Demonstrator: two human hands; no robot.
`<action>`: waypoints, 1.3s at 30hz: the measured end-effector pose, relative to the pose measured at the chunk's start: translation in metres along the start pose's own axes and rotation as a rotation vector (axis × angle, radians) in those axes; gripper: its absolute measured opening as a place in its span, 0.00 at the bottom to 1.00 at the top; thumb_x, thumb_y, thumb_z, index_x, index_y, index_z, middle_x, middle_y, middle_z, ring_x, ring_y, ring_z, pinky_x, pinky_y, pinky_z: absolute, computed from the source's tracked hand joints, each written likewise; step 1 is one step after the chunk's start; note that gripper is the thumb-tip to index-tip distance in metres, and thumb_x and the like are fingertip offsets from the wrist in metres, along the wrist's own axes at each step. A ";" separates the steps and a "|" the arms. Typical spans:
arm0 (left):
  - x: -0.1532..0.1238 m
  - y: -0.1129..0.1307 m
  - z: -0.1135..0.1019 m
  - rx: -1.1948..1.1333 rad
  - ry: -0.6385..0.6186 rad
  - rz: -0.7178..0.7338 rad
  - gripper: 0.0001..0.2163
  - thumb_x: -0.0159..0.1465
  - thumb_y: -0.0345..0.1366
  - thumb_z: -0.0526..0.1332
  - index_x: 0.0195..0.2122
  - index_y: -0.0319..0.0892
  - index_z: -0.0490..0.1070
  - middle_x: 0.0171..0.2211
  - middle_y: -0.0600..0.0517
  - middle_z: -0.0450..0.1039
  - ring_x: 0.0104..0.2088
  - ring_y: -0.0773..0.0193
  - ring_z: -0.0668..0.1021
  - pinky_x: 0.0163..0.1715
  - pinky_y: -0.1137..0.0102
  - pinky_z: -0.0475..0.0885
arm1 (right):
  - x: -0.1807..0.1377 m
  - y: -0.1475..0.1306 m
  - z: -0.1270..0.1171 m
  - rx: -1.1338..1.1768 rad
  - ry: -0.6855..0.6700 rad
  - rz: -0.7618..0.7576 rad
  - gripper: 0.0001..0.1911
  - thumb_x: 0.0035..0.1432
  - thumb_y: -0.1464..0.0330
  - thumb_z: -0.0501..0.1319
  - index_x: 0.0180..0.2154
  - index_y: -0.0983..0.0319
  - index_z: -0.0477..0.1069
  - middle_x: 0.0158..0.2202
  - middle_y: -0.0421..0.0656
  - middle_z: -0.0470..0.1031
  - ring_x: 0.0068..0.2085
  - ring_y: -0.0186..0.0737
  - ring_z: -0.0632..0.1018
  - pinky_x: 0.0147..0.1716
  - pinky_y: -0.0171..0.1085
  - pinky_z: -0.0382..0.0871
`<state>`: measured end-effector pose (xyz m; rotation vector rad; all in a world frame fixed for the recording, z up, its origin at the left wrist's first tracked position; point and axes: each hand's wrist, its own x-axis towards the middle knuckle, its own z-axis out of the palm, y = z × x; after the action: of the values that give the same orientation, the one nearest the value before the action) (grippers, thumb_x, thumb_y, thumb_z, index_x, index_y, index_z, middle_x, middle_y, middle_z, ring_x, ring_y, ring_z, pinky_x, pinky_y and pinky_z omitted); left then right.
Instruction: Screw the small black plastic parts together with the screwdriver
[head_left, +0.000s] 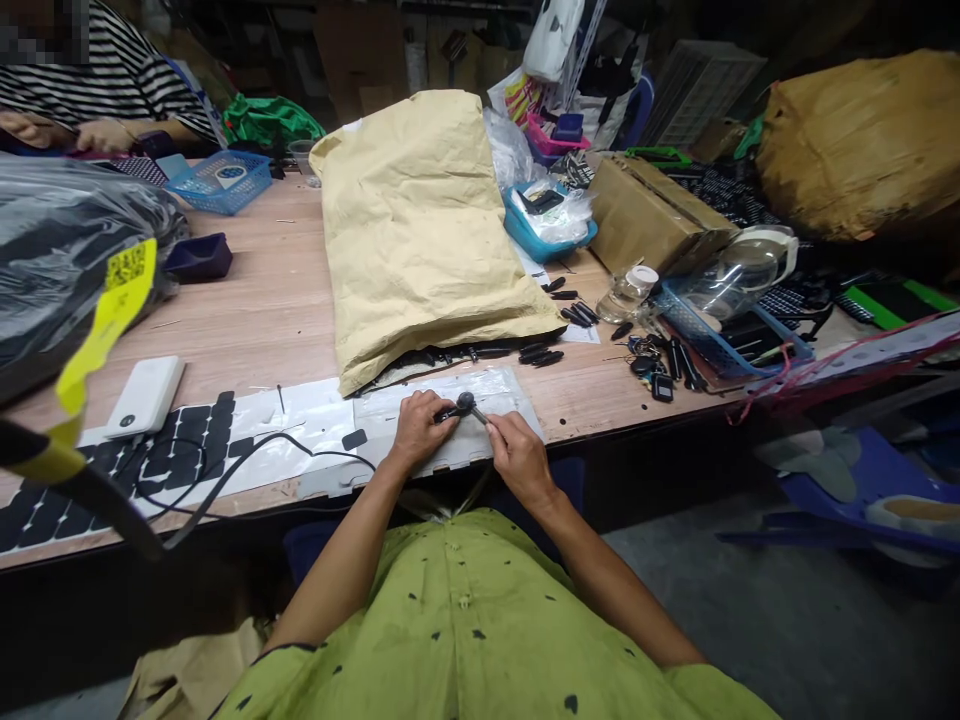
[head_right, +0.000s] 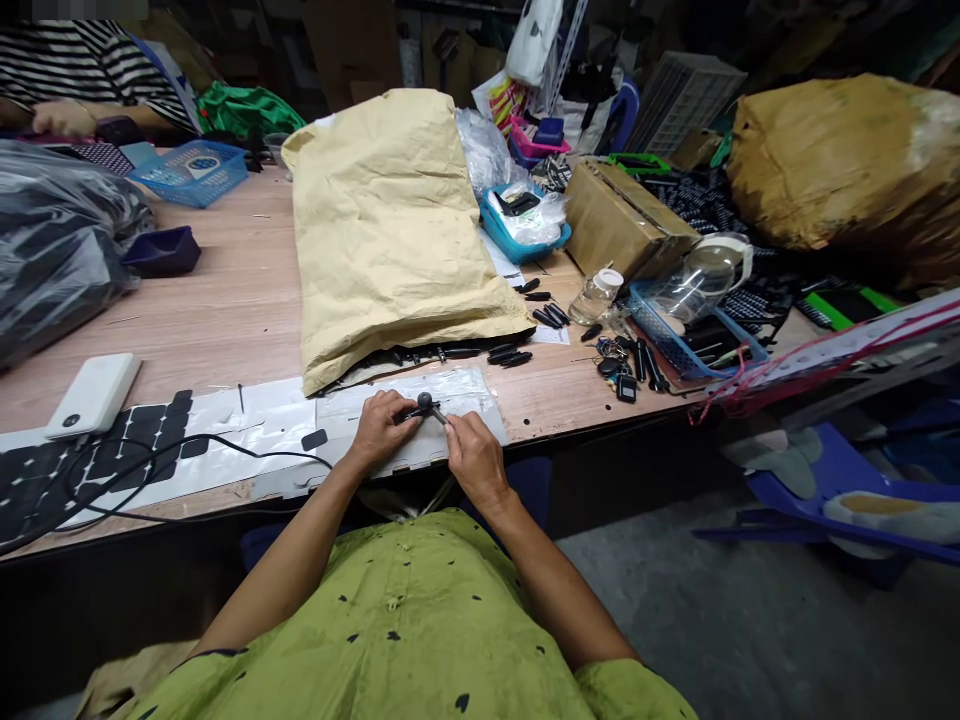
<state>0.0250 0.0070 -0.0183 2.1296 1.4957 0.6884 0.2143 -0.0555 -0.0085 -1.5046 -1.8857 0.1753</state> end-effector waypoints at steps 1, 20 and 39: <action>0.000 0.000 0.000 -0.004 0.001 0.002 0.08 0.61 0.36 0.66 0.41 0.48 0.81 0.34 0.51 0.76 0.40 0.57 0.73 0.44 0.62 0.66 | 0.002 0.004 -0.001 -0.025 0.014 0.009 0.16 0.70 0.68 0.50 0.45 0.59 0.77 0.36 0.45 0.75 0.38 0.40 0.77 0.39 0.36 0.70; -0.030 0.017 -0.021 -0.195 -0.122 0.048 0.19 0.72 0.46 0.48 0.38 0.45 0.76 0.33 0.49 0.74 0.37 0.59 0.73 0.42 0.64 0.67 | 0.014 0.047 0.011 -0.438 0.088 0.117 0.12 0.65 0.69 0.55 0.44 0.59 0.76 0.37 0.47 0.71 0.39 0.46 0.67 0.36 0.41 0.57; -0.089 0.030 -0.023 -0.222 -0.714 -0.248 0.15 0.65 0.45 0.57 0.42 0.44 0.79 0.36 0.48 0.82 0.38 0.55 0.82 0.37 0.67 0.71 | 0.014 0.048 0.013 -0.406 0.104 0.124 0.12 0.65 0.69 0.55 0.45 0.59 0.76 0.37 0.48 0.71 0.38 0.46 0.67 0.36 0.41 0.56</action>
<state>0.0066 -0.0845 0.0053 1.7097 1.1779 -0.0148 0.2440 -0.0242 -0.0365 -1.8615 -1.8171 -0.2404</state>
